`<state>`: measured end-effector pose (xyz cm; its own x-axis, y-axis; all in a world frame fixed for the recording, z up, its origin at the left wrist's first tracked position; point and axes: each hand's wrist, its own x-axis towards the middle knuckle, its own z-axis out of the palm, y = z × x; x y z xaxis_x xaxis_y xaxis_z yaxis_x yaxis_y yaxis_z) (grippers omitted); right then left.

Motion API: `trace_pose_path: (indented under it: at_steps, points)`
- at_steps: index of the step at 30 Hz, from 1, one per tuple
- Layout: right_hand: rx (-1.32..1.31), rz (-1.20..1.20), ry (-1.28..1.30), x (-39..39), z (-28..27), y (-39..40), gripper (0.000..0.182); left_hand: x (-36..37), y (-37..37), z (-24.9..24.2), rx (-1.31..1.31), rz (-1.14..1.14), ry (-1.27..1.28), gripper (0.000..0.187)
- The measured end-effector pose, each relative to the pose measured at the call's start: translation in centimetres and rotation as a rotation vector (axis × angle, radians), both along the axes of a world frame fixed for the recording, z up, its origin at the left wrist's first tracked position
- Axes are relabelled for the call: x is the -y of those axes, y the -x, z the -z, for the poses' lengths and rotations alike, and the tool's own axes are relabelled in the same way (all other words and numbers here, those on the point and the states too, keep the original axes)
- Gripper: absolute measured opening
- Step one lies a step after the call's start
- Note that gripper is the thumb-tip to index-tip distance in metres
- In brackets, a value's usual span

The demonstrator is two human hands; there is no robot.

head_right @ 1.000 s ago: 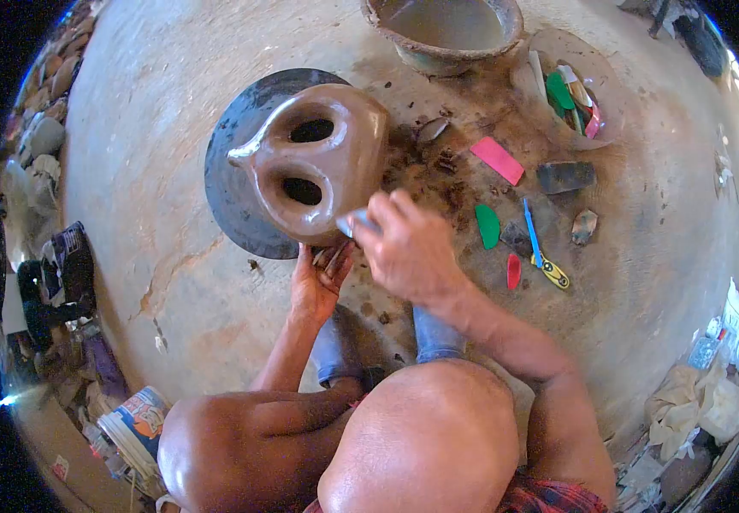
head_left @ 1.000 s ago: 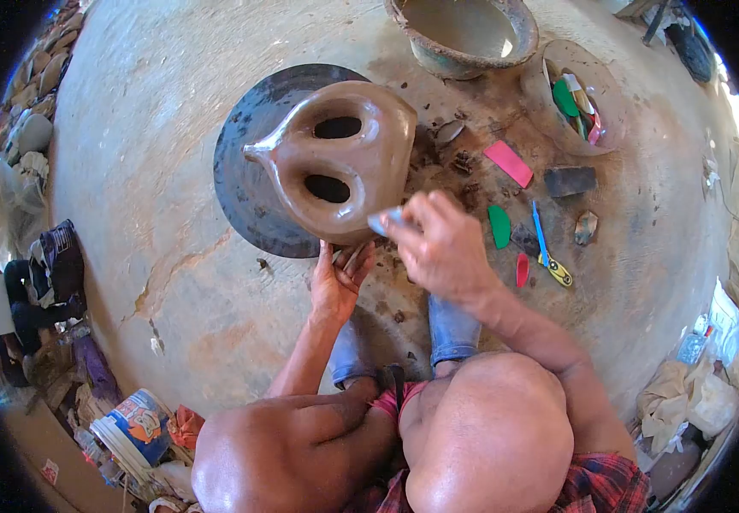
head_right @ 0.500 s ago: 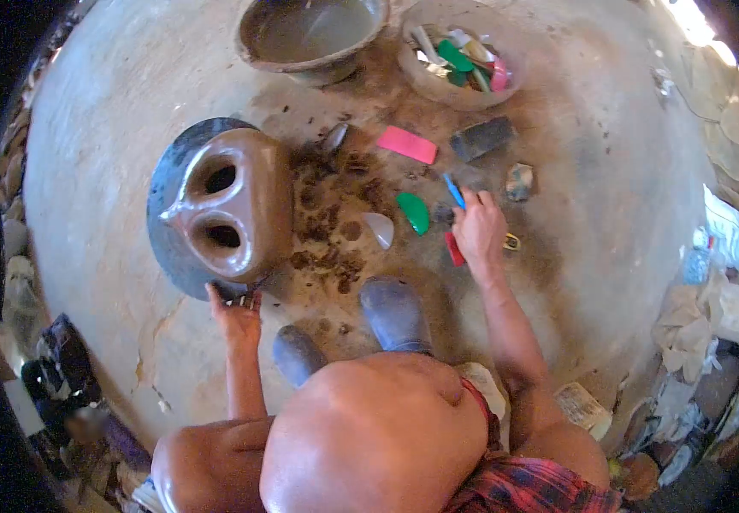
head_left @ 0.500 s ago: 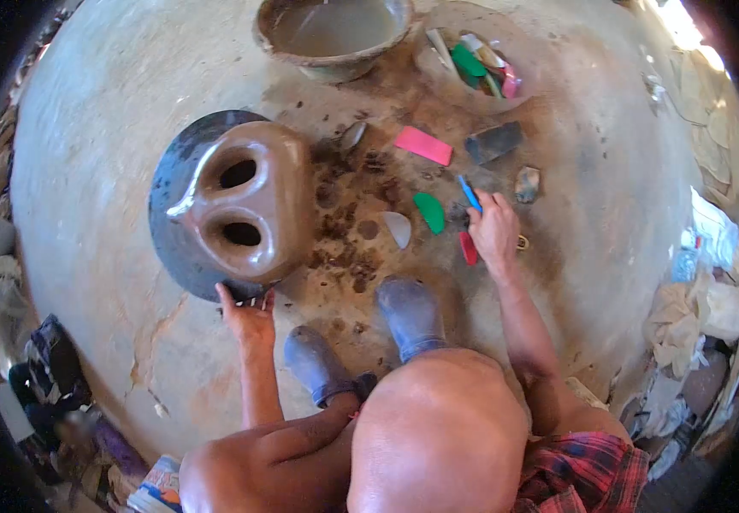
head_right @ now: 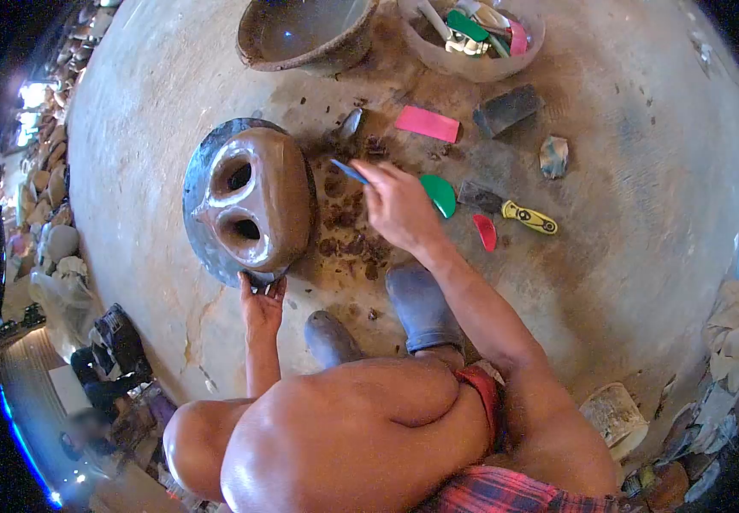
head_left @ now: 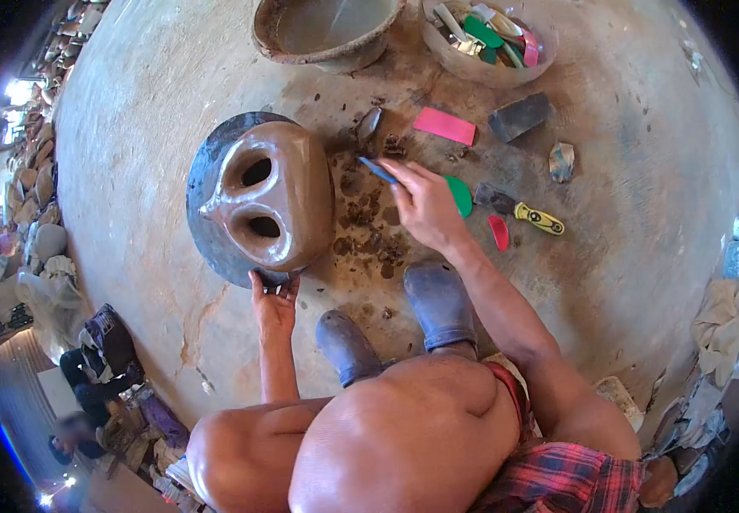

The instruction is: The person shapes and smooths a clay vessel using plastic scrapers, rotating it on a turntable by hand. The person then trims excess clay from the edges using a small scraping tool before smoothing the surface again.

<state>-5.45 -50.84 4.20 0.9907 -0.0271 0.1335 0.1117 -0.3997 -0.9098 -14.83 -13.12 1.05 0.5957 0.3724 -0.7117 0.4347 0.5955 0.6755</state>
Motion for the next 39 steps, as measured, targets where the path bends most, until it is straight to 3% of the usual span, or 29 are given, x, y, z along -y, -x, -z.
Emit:
trace_pose_path:
  at_steps: [3,7,10,12,39]
  points:
    - [0.141,-0.036,-0.057,-2.0,0.7,-1.5,0.028,0.0,0.0,-0.7,0.022,0.063,-0.029,0.059]
    - [0.088,-0.073,0.072,-2.1,0.1,-2.5,0.026,-0.6,-0.5,-1.0,-0.042,0.046,-0.037,0.054]
    - [0.135,-0.078,0.115,-2.2,0.1,-3.0,0.023,-1.8,-0.2,-0.7,-0.070,0.029,-0.091,0.058]
    - [0.162,-0.076,0.124,-2.4,0.0,-3.3,0.022,-3.1,-0.2,0.1,-0.021,0.134,-0.077,0.074]
    - [0.074,-0.223,0.255,-3.4,0.1,-2.9,0.005,-4.5,-0.3,0.0,-0.041,0.160,-0.119,0.068]
